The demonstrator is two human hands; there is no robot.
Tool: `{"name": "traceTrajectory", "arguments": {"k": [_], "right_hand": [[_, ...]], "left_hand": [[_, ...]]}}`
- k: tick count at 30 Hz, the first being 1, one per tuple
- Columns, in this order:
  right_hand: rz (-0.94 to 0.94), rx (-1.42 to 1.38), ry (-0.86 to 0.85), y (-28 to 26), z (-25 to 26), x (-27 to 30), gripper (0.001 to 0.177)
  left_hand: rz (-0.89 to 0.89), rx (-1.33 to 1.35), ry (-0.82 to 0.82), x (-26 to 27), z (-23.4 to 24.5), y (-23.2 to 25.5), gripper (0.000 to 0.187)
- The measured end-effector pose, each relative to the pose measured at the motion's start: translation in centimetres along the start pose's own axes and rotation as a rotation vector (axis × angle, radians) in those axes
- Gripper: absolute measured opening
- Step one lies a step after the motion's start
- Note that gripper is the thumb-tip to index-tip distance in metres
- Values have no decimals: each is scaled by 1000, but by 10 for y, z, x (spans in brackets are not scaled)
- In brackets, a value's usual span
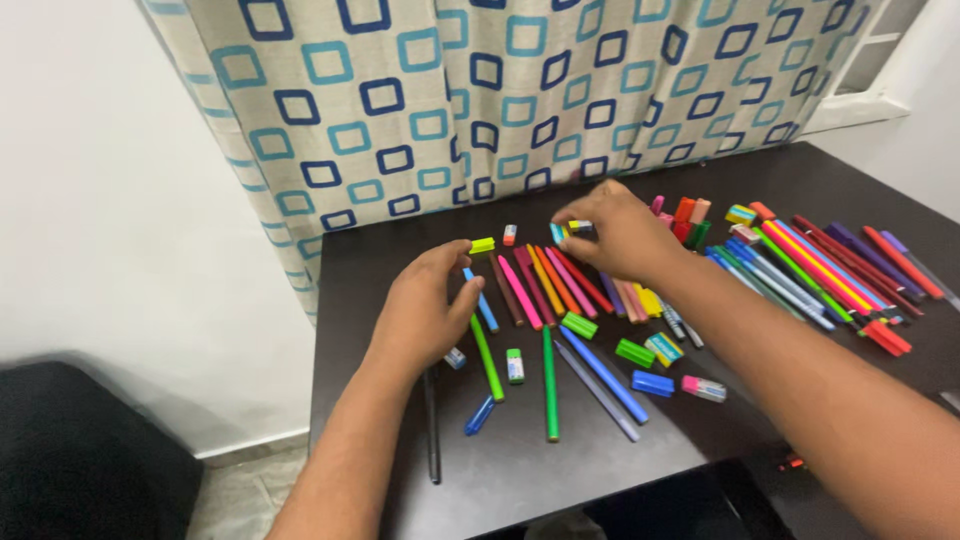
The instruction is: The person repeatedly transfers pens, markers, and erasers from a drawer onto a desk surface, arranging them in rows by color and type. The person handles items one at a time, occasionally adjusting the layout of the items on the desk.
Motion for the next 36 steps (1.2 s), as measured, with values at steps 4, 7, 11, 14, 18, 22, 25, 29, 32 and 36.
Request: {"name": "traceTrajectory", "arguments": {"k": [4,7,11,14,18,22,25,29,32,36], "right_hand": [[-40,-18,-42,4,-29,-27,32],[-91,-7,-93,6,-46,-36,33],[-84,18,-130,10,-62,-39,30],[-25,54,-110,12,-62,-42,26],[22,39,-27,4,-41,-33,28],[12,8,-4,-18,-5,-7,26],[47,-49,111,-36,28,32,25],[-77,-65,288,-46,67,112,23],[-298,-52,470,-54,87,194,28],[-377,116,484,-64,100,260,29]], "left_hand": [[-14,-42,1,2,1,1,43],[-79,-56,46,0,7,5,42],[-76,-52,61,0,10,4,42],[-59,-70,47,-2,11,4,42],[-45,-70,21,-2,7,5,43],[-93,-79,38,-1,7,6,45],[-135,-83,56,2,6,6,45],[-169,-99,32,4,2,6,45],[-112,-83,22,1,7,0,47],[-127,-147,59,3,15,17,50]]}}
Point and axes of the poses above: each hand's wrist, its own x-axis away from the middle knuckle, its own z-axis out of the back of the hand, y = z × x, the point moved 7 cm from there along -x, towards the middle knuckle, and after that the axes turned 7 degrees about x, right-handed, at the moved point
